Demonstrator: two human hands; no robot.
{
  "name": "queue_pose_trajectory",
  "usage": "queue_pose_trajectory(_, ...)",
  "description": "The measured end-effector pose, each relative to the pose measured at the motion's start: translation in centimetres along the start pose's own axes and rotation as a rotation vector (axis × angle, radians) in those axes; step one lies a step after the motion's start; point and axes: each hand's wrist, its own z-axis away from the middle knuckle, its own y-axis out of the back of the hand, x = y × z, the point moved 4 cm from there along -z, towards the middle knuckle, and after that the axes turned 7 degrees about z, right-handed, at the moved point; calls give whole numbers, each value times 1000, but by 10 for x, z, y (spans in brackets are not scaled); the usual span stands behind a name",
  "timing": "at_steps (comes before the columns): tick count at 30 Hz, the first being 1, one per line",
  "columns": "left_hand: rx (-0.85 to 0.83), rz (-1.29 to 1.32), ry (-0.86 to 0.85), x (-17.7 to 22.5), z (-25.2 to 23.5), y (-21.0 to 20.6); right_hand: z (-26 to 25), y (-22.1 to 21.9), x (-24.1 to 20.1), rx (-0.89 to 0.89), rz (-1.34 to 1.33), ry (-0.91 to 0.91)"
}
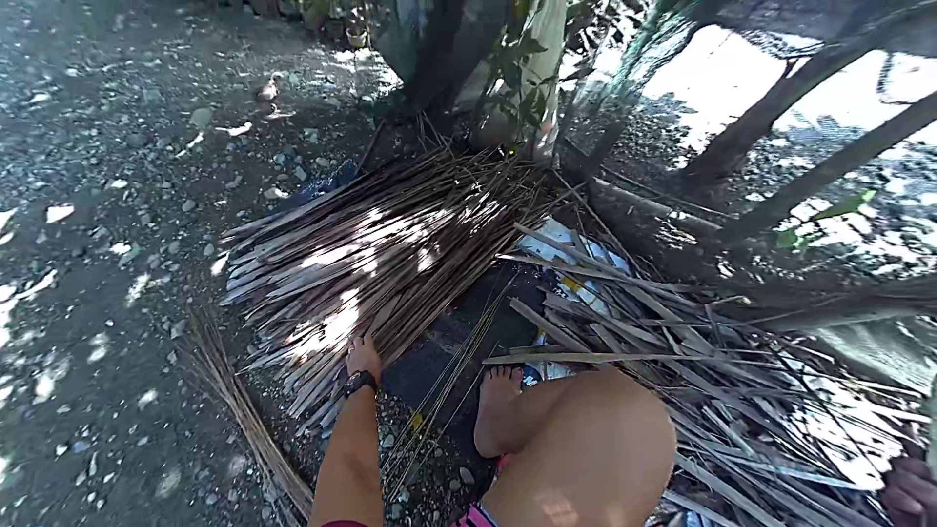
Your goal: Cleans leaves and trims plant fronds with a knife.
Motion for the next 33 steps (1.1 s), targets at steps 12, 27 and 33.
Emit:
queue_pose_trajectory(12, -37, -80, -42, 13, 13, 8, -12, 13, -2, 143, 127, -26)
queue_pose_trajectory(27, -363, 1196, -204, 59, 150, 41, -18, -3, -8, 79, -4, 16)
queue_pose_trajectory(33, -599, 1773, -744, 111, 225, 41, -12, -10, -19, 68, -31, 129)
